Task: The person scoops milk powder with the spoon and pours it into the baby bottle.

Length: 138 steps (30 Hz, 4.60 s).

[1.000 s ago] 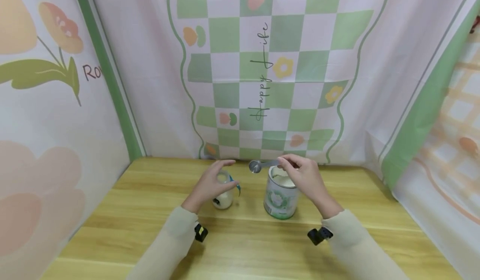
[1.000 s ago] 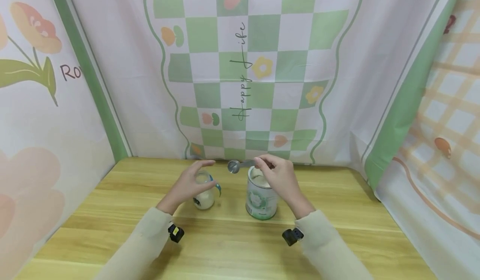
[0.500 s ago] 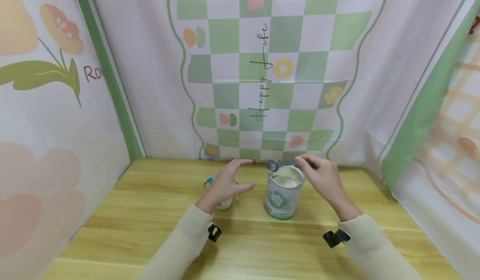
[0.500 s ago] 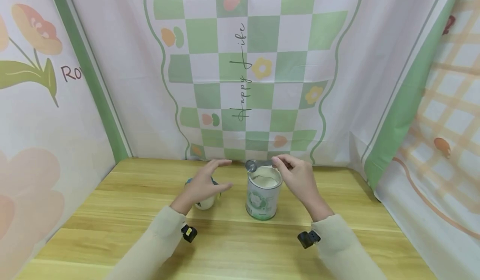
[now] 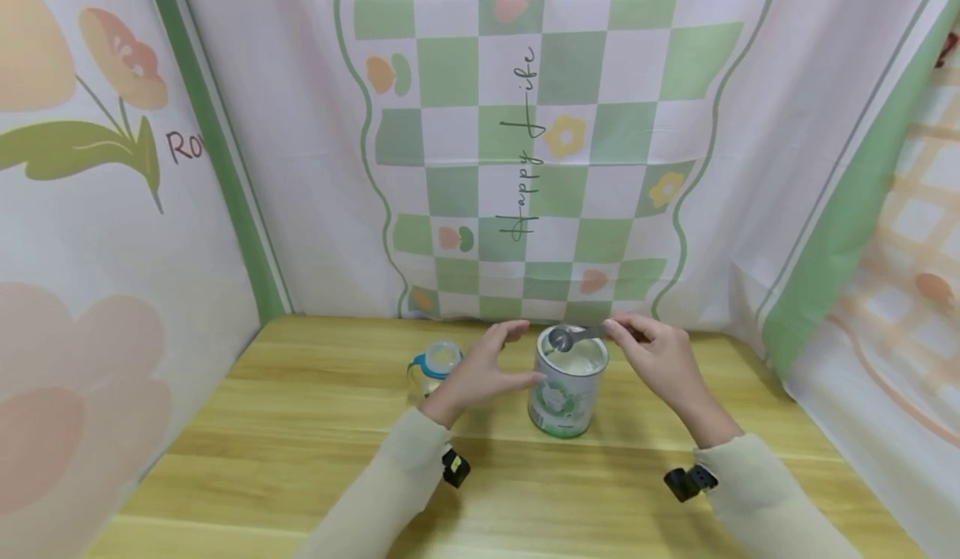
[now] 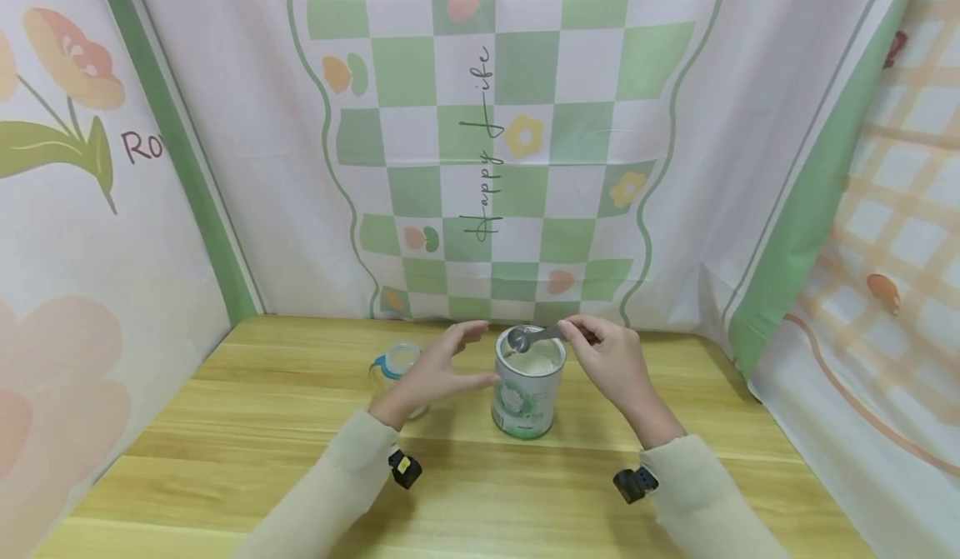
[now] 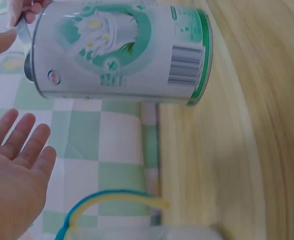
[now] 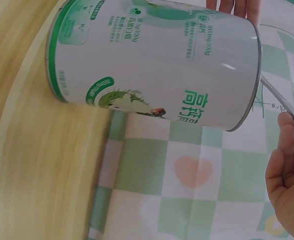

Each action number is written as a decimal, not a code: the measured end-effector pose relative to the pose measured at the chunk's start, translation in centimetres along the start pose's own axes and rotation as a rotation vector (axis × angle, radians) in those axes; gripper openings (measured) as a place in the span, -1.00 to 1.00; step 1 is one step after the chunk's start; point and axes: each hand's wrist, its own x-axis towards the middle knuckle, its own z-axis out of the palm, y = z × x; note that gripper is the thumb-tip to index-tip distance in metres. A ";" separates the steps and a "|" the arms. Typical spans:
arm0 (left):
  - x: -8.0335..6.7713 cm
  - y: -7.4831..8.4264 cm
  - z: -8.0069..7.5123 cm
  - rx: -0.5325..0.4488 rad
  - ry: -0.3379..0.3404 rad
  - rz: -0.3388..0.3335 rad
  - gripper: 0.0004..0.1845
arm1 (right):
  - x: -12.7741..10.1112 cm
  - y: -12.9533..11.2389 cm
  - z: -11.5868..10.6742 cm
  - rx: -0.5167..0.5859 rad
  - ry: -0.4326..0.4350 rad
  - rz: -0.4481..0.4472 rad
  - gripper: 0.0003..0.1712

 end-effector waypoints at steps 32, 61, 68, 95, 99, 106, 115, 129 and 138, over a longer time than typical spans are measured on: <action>2.5 -0.1 5.0 -0.327 -0.026 -0.188 0.16 | 0.7 1.6 1.1 -0.164 -0.123 -0.299 -0.95; 3.3 -0.5 5.5 -0.395 -0.045 -0.181 0.08 | 2.4 -0.6 1.2 -0.246 -0.396 -0.485 -0.86; 3.3 -0.4 5.4 -0.399 -0.061 -0.171 0.00 | 2.6 -1.7 1.3 -0.255 -0.504 -0.439 -0.90; 3.4 -0.3 5.4 -0.455 -0.086 -0.122 -0.09 | 2.8 -2.6 1.3 -0.095 -0.633 -0.146 -0.72; 3.3 -0.3 5.4 -0.458 -0.082 -0.131 -0.11 | 2.7 -2.5 1.1 -0.078 -0.614 -0.071 -0.73; 3.3 -0.3 5.4 -0.447 -0.083 -0.091 -0.15 | 2.7 -1.7 0.3 -0.067 -0.541 0.030 -0.75; 3.1 -0.3 5.4 -0.405 -0.054 -0.173 -0.08 | 2.2 -0.4 -0.4 -0.029 -0.448 0.092 -0.69; 3.1 -0.4 5.4 -0.398 -0.053 -0.197 -0.03 | 1.5 0.5 -0.8 0.012 -0.334 0.220 -0.57; 3.1 -0.2 5.3 -0.372 -0.045 -0.191 -0.02 | 1.0 1.2 -0.5 0.036 -0.213 0.225 -0.59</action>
